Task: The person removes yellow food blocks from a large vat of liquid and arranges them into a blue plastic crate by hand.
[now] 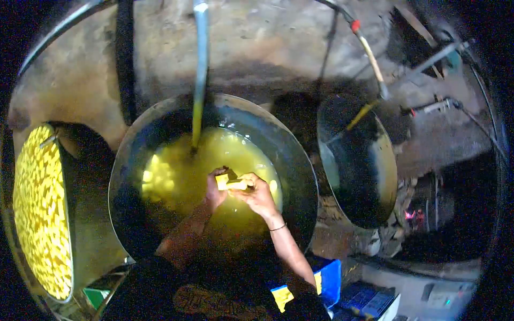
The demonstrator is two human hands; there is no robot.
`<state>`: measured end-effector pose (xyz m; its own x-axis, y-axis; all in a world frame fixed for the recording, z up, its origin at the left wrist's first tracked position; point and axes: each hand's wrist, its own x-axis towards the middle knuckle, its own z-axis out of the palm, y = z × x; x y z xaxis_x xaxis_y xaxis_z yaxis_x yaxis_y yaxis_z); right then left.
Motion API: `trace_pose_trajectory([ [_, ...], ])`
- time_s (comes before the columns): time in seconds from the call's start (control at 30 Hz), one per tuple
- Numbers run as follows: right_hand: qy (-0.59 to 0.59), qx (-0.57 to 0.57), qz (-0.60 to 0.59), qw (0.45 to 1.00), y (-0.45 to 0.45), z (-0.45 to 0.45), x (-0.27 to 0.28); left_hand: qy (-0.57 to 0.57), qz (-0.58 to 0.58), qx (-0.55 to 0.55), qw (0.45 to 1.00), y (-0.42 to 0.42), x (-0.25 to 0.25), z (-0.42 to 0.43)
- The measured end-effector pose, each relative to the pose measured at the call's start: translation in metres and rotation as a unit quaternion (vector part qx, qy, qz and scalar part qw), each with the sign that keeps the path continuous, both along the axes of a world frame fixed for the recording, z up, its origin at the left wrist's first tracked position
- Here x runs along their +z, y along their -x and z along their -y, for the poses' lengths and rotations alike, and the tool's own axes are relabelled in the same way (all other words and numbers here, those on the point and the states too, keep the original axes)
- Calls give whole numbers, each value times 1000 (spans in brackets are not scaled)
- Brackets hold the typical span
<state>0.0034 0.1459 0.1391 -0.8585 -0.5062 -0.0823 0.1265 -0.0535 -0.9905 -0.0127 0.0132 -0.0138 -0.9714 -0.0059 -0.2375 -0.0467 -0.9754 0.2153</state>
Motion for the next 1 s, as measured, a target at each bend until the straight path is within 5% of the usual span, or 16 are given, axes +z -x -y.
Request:
trace_pose_trajectory([
  [0.07,-282,-7,-170,944,-12,-6,27,25,14,-24,999,-8,35,-22],
  [0.2,-391,-193,-301,848,-29,-37,40,22,-30,-107,994,-29,99,-71],
  [0.23,-318,-136,-273,897,-34,-57,41,-16,-121,-155,980,-27,95,-88],
  [0.33,-190,-86,-156,965,-72,-115,87,120,-116,-191,967,-67,169,-134],
  [0.4,-105,-145,-110,978,-111,-163,99,198,-25,-311,929,-95,232,-170],
  [0.5,28,-284,-48,957,-197,-238,122,230,-73,-359,902,-152,275,-243],
  [0.57,124,-387,-4,914,-260,-282,108,425,-265,-316,806,-179,247,-262],
  [0.63,215,-455,16,864,-312,-321,73,683,-450,-116,564,-188,206,-270],
  [0.67,227,-504,35,832,-338,-340,32,682,-389,-151,601,-185,214,-266],
  [0.73,193,-634,229,713,-371,-367,-32,771,-398,-135,478,-178,211,-247],
  [0.8,171,-661,251,686,-381,-395,-117,823,-410,-114,376,-182,210,-236],
  [0.83,99,-653,281,697,-386,-414,-160,827,-408,-117,369,-187,212,-234],
  [0.9,-278,-580,290,708,-406,-453,-302,826,-374,-151,395,-197,214,-231],
  [1.0,-724,-411,226,505,-381,-404,-347,832,-323,-168,419,-195,214,-241],
])
